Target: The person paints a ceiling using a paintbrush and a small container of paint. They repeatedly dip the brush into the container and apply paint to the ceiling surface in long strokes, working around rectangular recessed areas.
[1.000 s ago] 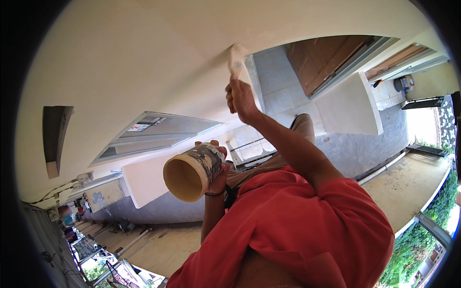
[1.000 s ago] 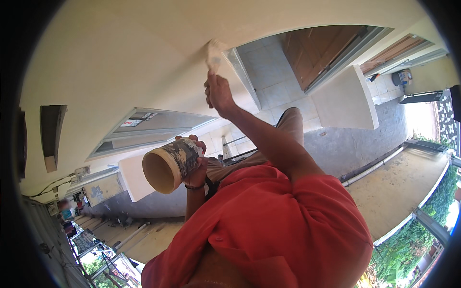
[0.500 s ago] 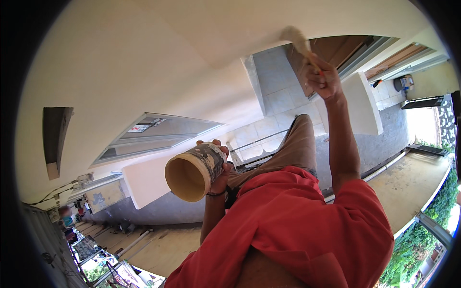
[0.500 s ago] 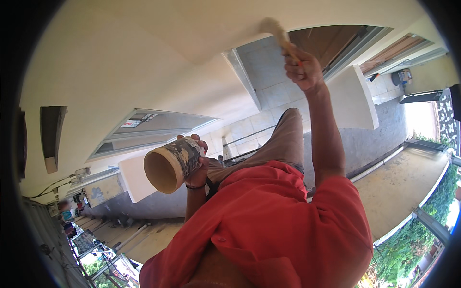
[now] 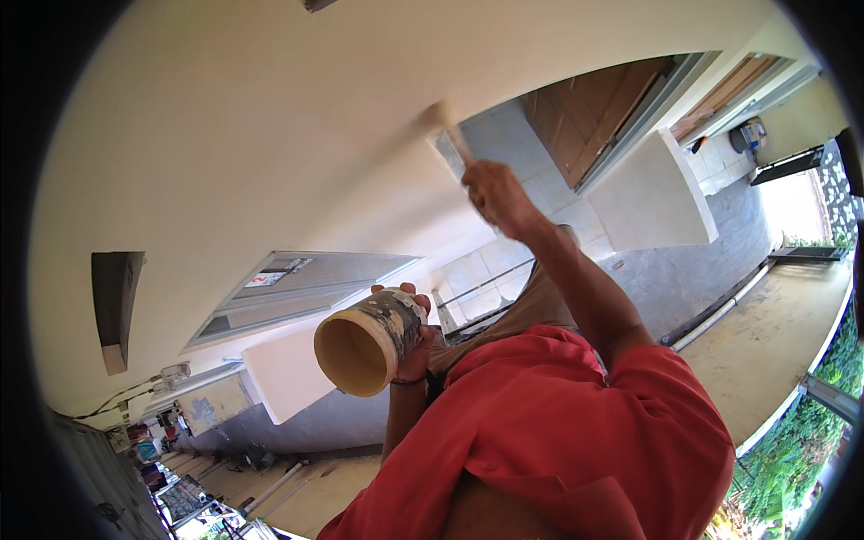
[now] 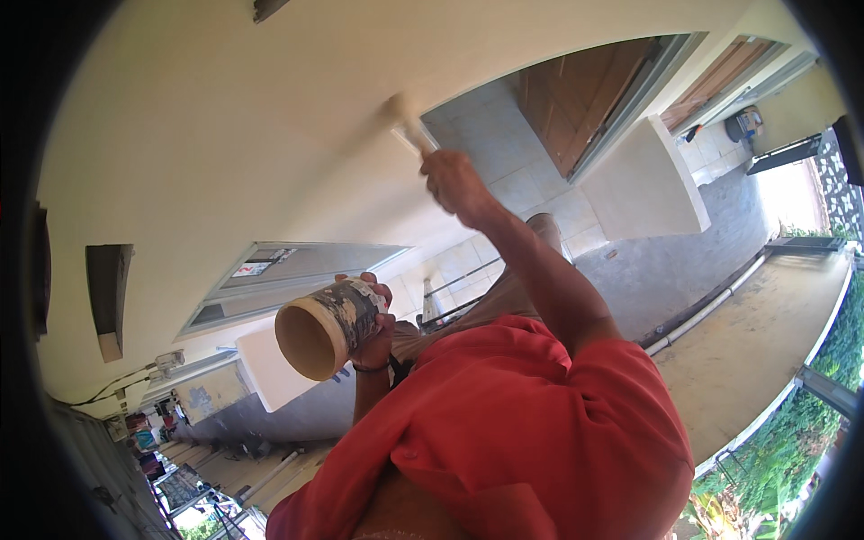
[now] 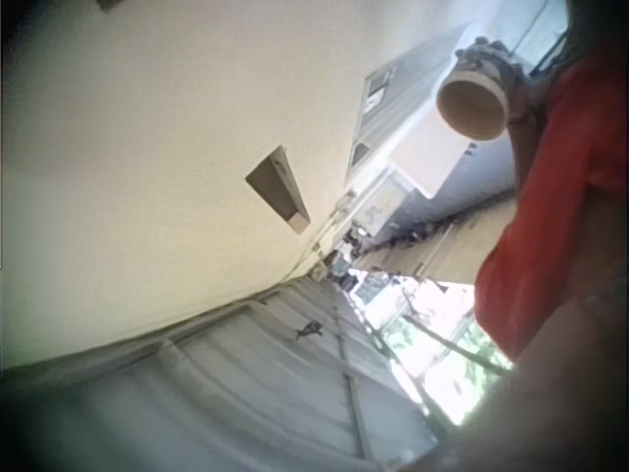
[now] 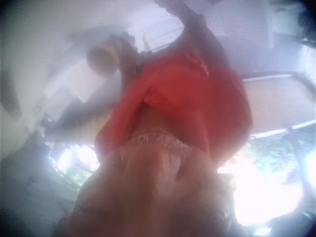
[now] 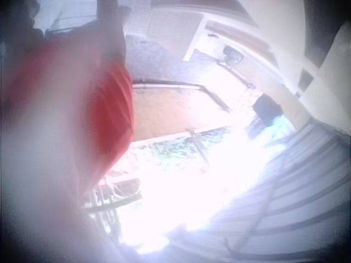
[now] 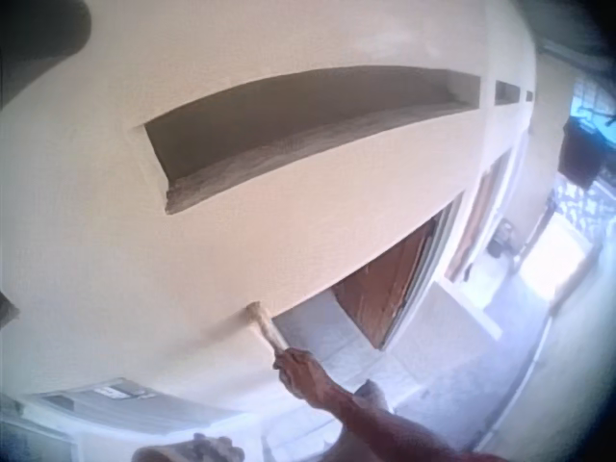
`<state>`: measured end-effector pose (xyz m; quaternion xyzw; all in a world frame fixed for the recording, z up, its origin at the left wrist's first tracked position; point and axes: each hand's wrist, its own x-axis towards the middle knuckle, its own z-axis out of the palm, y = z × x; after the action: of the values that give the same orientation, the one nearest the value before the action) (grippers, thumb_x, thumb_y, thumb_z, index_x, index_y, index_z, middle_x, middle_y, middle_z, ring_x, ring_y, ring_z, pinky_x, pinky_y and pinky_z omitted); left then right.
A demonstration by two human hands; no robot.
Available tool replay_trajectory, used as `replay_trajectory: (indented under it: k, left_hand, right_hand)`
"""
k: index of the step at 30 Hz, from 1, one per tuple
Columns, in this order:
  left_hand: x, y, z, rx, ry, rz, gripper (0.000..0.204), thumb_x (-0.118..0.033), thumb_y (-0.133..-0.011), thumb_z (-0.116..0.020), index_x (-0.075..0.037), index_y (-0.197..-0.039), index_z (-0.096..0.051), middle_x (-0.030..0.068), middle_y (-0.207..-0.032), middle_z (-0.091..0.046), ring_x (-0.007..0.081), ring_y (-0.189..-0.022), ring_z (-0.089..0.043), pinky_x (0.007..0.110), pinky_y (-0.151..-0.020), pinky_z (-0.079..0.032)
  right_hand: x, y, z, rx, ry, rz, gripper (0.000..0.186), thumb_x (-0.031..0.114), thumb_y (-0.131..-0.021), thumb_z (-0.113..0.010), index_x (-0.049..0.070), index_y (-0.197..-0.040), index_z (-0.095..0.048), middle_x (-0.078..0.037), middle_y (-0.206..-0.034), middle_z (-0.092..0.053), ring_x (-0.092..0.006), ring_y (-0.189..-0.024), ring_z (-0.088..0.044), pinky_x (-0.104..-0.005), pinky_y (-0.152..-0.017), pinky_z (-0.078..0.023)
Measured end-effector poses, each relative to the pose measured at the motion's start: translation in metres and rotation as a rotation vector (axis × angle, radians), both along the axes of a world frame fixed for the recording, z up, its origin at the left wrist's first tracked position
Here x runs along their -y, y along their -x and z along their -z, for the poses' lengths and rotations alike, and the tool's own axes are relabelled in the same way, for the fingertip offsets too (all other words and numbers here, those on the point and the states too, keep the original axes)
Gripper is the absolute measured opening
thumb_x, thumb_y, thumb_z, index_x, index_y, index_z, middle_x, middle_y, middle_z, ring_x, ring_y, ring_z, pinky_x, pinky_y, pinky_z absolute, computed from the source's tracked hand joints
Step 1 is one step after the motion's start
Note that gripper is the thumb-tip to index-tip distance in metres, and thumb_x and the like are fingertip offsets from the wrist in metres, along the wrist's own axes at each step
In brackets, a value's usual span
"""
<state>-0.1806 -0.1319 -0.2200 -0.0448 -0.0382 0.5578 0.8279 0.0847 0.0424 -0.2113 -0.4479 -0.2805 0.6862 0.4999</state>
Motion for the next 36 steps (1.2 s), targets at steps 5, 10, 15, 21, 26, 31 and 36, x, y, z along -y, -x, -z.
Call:
replay_trajectory:
  k: [5,10,15,21,26,31,36]
  left_hand:
    - [-0.005,0.002,-0.001,-0.008,-0.009,0.030,0.050,-0.040,-0.109,-0.061,-0.027,-0.158,-0.056,0.0139,-0.162,-0.044,0.0334,-0.151,-0.040,0.063,-0.107,-0.052]
    - [0.000,-0.005,0.001,-0.011,-0.029,0.007,0.051,-0.038,-0.109,-0.063,-0.027,-0.158,-0.056,0.0134,-0.161,-0.043,0.0335,-0.151,-0.040,0.063,-0.107,-0.053]
    - [0.004,0.001,0.004,-0.036,-0.004,0.033,0.050,-0.038,-0.109,-0.063,-0.027,-0.157,-0.056,0.0130,-0.159,-0.044,0.0332,-0.150,-0.040,0.062,-0.107,-0.053]
    - [0.004,-0.002,0.005,-0.010,0.010,0.013,0.050,-0.038,-0.109,-0.062,-0.027,-0.157,-0.056,0.0130,-0.158,-0.044,0.0331,-0.150,-0.041,0.061,-0.107,-0.053]
    - [0.004,0.001,0.007,-0.052,-0.012,-0.005,0.051,-0.039,-0.108,-0.063,-0.028,-0.158,-0.056,0.0129,-0.159,-0.044,0.0334,-0.151,-0.040,0.062,-0.107,-0.053]
    - [0.010,0.000,0.012,-0.056,-0.026,-0.033,0.052,-0.039,-0.108,-0.063,-0.028,-0.158,-0.055,0.0137,-0.160,-0.043,0.0339,-0.151,-0.040,0.062,-0.107,-0.053]
    - [0.014,-0.002,0.017,-0.035,-0.011,-0.044,0.052,-0.039,-0.108,-0.063,-0.029,-0.159,-0.054,0.0141,-0.160,-0.042,0.0332,-0.151,-0.040,0.062,-0.107,-0.053]
  right_hand:
    - [-0.017,-0.041,-0.018,-0.458,0.156,-0.213,0.038,0.031,-0.115,-0.056,-0.005,-0.111,-0.064,0.002,-0.069,-0.049,-0.0051,-0.046,-0.038,-0.0227,-0.038,-0.027]
    - [-0.022,-0.149,-0.052,-0.379,-0.131,0.150,0.035,0.034,-0.116,-0.054,0.000,-0.115,-0.062,0.004,-0.072,-0.047,-0.0025,-0.046,-0.036,-0.0200,-0.038,-0.027]
    - [-0.033,-0.148,-0.058,-0.279,-0.205,0.576,0.034,0.036,-0.117,-0.051,0.004,-0.107,-0.061,0.003,-0.074,-0.051,-0.0063,-0.050,-0.043,-0.0260,-0.044,-0.034]
    - [-0.032,0.054,-0.057,-0.161,-0.174,0.257,0.035,0.037,-0.119,-0.046,0.004,-0.110,-0.056,-0.009,-0.080,-0.060,-0.0173,-0.051,-0.051,-0.0350,-0.045,-0.043]
    - [-0.001,0.094,-0.058,-0.159,-0.064,-0.310,0.036,0.032,-0.118,-0.050,-0.001,-0.106,-0.056,-0.005,-0.073,-0.053,-0.0112,-0.046,-0.042,-0.0271,-0.039,-0.036]
    - [-0.042,-0.002,-0.047,-0.712,0.079,-0.390,0.036,0.030,-0.118,-0.050,-0.003,-0.110,-0.060,0.003,-0.067,-0.046,-0.0038,-0.044,-0.036,-0.0204,-0.037,-0.027]
    - [-0.028,-0.092,-0.072,-0.561,-0.155,-0.034,0.036,0.033,-0.117,-0.051,0.001,-0.106,-0.064,0.002,-0.067,-0.047,-0.0050,-0.045,-0.037,-0.0232,-0.040,-0.028]
